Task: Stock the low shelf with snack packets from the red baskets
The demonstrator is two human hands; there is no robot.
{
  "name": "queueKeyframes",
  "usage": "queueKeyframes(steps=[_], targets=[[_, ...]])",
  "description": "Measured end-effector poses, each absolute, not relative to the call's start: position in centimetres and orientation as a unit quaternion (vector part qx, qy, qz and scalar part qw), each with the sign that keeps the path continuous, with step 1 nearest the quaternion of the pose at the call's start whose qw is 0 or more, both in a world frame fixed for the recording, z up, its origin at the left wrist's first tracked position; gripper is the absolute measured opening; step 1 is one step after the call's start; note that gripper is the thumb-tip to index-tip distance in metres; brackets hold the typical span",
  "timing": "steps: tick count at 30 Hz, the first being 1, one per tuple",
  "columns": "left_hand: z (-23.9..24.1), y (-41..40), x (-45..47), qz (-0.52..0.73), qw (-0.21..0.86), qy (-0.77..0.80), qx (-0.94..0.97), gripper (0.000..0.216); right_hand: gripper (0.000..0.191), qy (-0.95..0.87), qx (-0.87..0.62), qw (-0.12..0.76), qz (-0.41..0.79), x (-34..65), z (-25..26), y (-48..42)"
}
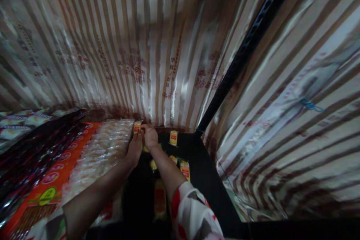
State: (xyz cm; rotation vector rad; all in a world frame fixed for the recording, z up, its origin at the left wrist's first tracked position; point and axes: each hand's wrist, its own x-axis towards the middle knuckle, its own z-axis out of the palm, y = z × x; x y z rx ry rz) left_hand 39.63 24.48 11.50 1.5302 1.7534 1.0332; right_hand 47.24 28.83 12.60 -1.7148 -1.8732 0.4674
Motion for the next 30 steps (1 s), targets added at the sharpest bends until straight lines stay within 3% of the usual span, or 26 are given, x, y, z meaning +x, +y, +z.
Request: queueKeyframes(steps=[4, 8, 13, 16, 20, 25, 30], targets=[[12.0, 23.1, 39.8, 0.361, 0.311, 0.67, 0.57, 0.04, 0.027, -0.705, -0.646, 0.252, 0.149, 50.0, 13.1, 27.2], [12.3, 21.9, 40.0, 0.323, 0.317, 0.665, 0.593, 0.042, 0.026, -0.739, -0.635, 0.165, 0.152, 52.7, 14.2, 25.1], [12.3, 20.7, 40.4, 0.302, 0.301, 0.64, 0.639, 0.04, 0.04, -0.776, -0.616, 0.046, 0.124, 53.3, 15.4, 23.0], [12.3, 20.1, 40.5, 0.299, 0.295, 0.637, 0.646, 0.037, 0.037, -0.775, -0.621, 0.027, 0.115, 52.8, 15.6, 22.6], [12.8, 19.7, 40.4, 0.3, 0.292, 0.663, 0.621, 0.034, 0.029, -0.786, -0.603, 0.058, 0.128, 52.4, 15.5, 22.6], [13.6, 19.5, 40.2, 0.333, 0.299, 0.692, 0.566, 0.033, 0.046, -0.763, -0.578, 0.215, 0.194, 52.1, 15.3, 23.0], [13.9, 19.2, 40.7, 0.406, 0.344, 0.682, 0.502, 0.039, 0.038, -0.725, -0.567, 0.311, 0.237, 50.8, 15.2, 23.6]])
